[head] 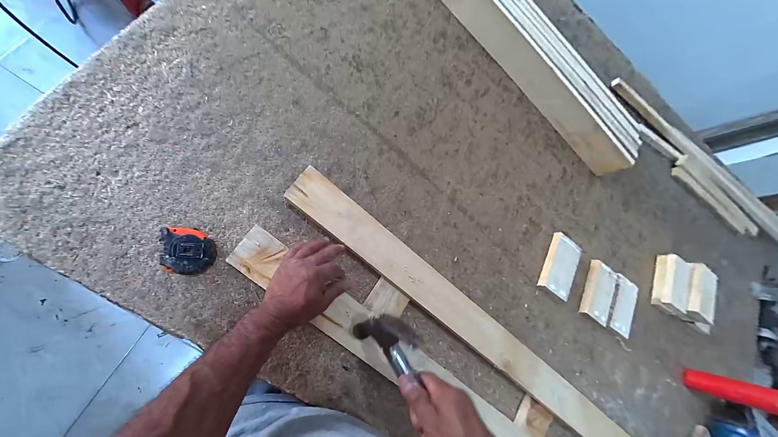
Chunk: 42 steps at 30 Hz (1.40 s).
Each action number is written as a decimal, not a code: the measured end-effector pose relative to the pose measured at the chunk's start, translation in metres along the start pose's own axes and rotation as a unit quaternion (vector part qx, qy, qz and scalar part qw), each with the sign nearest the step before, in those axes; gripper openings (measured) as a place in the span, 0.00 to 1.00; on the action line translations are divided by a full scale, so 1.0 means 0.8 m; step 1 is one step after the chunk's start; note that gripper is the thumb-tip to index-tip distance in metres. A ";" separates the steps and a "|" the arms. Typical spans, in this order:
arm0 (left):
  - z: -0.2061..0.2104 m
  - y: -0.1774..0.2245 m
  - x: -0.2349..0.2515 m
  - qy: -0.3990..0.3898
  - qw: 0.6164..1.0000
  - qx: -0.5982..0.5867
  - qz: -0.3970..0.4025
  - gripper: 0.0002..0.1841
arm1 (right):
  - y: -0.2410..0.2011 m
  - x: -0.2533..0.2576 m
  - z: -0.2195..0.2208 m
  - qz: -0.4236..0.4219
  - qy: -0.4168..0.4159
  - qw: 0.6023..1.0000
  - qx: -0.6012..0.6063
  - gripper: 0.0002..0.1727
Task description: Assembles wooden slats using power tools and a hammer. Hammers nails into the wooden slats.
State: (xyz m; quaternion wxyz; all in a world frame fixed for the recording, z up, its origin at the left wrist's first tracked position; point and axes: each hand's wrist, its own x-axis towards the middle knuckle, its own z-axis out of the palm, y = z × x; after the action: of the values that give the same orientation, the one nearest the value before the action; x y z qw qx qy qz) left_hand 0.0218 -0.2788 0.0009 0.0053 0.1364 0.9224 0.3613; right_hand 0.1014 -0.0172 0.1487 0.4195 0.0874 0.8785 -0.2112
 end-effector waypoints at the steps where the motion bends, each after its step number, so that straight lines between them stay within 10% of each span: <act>1: -0.008 -0.005 -0.008 0.029 1.000 -0.002 0.005 0.20 | -0.022 -0.010 -0.019 -0.023 0.014 0.999 0.018 0.36; 6: -0.045 -0.052 -0.043 0.090 0.987 0.113 -0.068 0.25 | -0.120 -0.017 -0.070 -0.225 0.143 0.962 0.062 0.34; 13: -0.025 -0.077 -0.055 0.108 0.983 0.131 -0.066 0.25 | -0.143 0.009 -0.084 0.057 -0.130 0.976 -0.167 0.32; 20: -0.020 -0.079 -0.056 0.125 0.982 0.127 -0.068 0.24 | -0.140 -0.022 -0.065 -0.264 0.166 0.950 0.000 0.34; 25: -0.020 -0.080 -0.054 0.127 0.981 0.130 -0.063 0.24 | -0.091 0.006 -0.046 0.063 -0.089 0.982 -0.156 0.34; 32: -0.019 -0.077 -0.055 0.125 0.979 0.144 -0.071 0.24 | -0.085 -0.035 -0.039 -0.282 0.205 0.934 0.083 0.38; 38: -0.024 -0.073 -0.053 0.093 0.980 0.156 -0.083 0.25 | -0.039 -0.007 0.001 0.006 -0.005 0.990 -0.139 0.38; 42: -0.029 -0.066 -0.051 0.069 0.979 0.161 -0.101 0.25 | -0.068 -0.067 -0.039 -0.163 0.173 0.969 -0.061 0.37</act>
State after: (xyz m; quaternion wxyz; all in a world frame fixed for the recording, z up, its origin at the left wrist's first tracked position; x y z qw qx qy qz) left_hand 0.0459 -0.3417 -0.0204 -0.0436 0.0161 0.9756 0.2145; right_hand 0.0955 -0.0511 0.2241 0.2253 -0.0477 0.9514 -0.2046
